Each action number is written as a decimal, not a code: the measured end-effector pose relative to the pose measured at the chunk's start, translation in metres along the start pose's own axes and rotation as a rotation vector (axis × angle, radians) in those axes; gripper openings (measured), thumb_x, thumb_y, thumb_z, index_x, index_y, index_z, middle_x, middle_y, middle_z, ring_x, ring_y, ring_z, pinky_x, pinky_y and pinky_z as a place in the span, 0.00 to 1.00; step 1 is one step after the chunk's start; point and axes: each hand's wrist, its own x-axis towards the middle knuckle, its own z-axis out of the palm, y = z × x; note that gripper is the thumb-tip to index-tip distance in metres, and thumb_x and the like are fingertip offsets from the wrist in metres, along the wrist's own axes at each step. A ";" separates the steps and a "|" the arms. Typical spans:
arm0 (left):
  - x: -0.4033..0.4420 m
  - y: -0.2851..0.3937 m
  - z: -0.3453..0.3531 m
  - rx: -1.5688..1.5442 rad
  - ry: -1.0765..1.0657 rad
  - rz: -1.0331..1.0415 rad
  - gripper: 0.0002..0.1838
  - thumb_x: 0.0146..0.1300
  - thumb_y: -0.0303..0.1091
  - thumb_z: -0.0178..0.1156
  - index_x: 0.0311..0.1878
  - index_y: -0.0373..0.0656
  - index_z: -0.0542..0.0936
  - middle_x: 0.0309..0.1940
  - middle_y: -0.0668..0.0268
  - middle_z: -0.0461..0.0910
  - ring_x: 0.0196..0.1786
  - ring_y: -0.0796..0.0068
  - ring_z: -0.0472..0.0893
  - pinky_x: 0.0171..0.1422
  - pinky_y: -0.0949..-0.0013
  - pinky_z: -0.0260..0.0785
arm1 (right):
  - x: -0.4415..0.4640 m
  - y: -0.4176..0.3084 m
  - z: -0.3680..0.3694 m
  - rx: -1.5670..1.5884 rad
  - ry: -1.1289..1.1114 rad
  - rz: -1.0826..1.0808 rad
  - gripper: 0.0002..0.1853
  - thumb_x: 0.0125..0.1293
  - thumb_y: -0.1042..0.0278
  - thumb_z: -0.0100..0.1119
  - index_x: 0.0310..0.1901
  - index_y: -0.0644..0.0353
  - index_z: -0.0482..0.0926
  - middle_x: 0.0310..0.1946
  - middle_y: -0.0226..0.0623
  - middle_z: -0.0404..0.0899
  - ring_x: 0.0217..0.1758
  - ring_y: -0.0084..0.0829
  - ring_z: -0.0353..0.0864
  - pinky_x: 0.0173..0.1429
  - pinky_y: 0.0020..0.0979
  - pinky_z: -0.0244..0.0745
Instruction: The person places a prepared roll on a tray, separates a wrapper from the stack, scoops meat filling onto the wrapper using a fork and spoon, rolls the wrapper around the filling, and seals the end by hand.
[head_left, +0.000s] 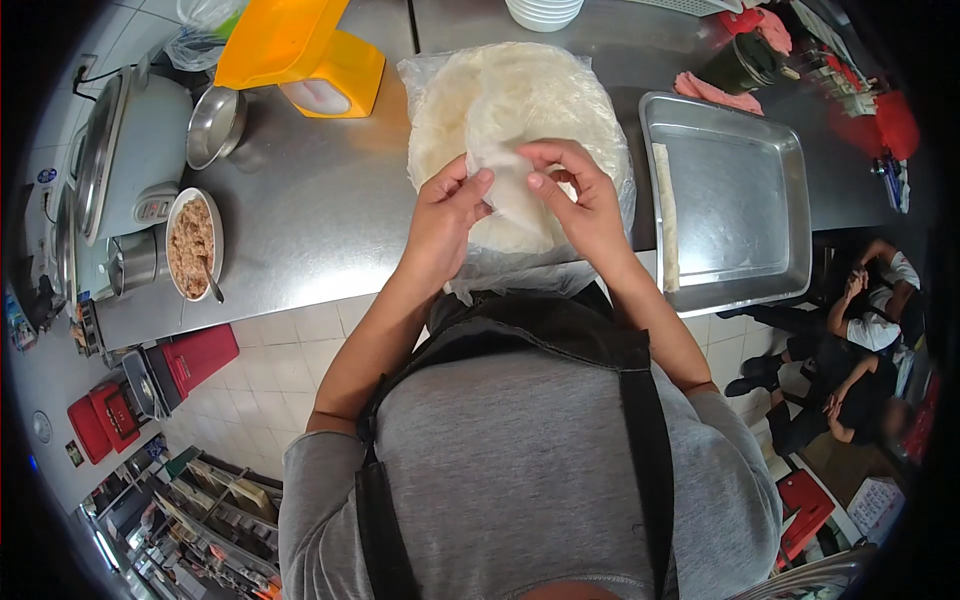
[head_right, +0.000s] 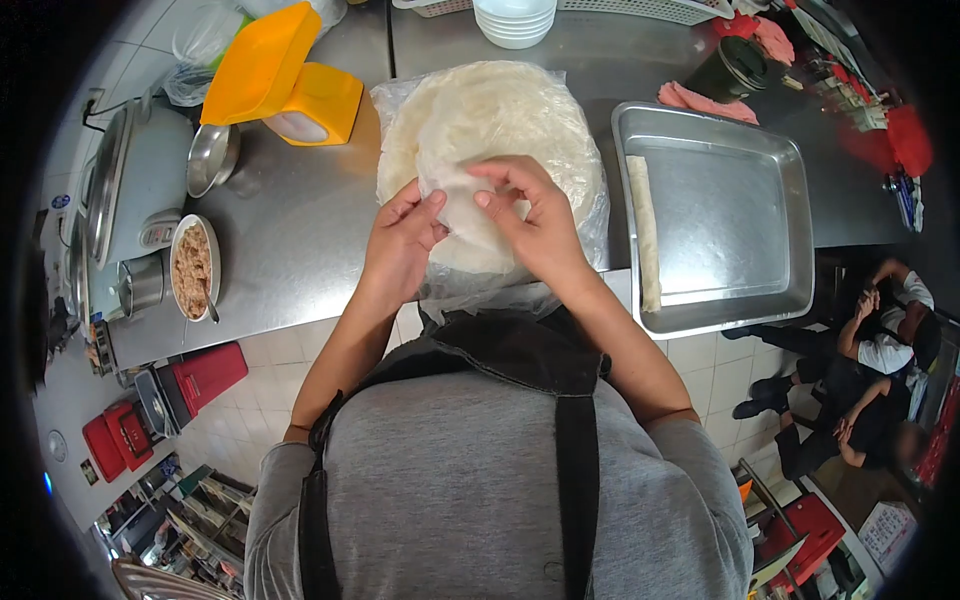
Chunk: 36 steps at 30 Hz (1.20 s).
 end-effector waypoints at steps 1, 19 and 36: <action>-0.001 0.002 -0.001 -0.049 -0.006 -0.022 0.12 0.79 0.35 0.58 0.59 0.41 0.83 0.46 0.70 0.85 0.46 0.84 0.82 0.53 0.72 0.74 | 0.002 0.000 -0.001 -0.074 0.012 -0.047 0.17 0.68 0.73 0.69 0.57 0.57 0.84 0.55 0.34 0.80 0.55 0.28 0.78 0.60 0.30 0.75; 0.008 0.023 -0.004 -0.336 0.008 0.021 0.07 0.74 0.36 0.65 0.46 0.44 0.84 0.41 0.68 0.87 0.44 0.74 0.86 0.54 0.67 0.80 | -0.011 -0.023 0.013 -0.196 -0.014 -0.212 0.29 0.58 0.77 0.75 0.62 0.58 0.78 0.59 0.41 0.77 0.55 0.33 0.81 0.55 0.32 0.79; -0.018 0.009 0.025 0.300 0.040 0.253 0.09 0.67 0.24 0.70 0.47 0.40 0.81 0.43 0.69 0.84 0.54 0.79 0.82 0.61 0.68 0.76 | -0.006 -0.027 0.014 0.386 -0.008 0.160 0.11 0.78 0.70 0.59 0.54 0.65 0.84 0.49 0.32 0.82 0.47 0.21 0.79 0.56 0.27 0.75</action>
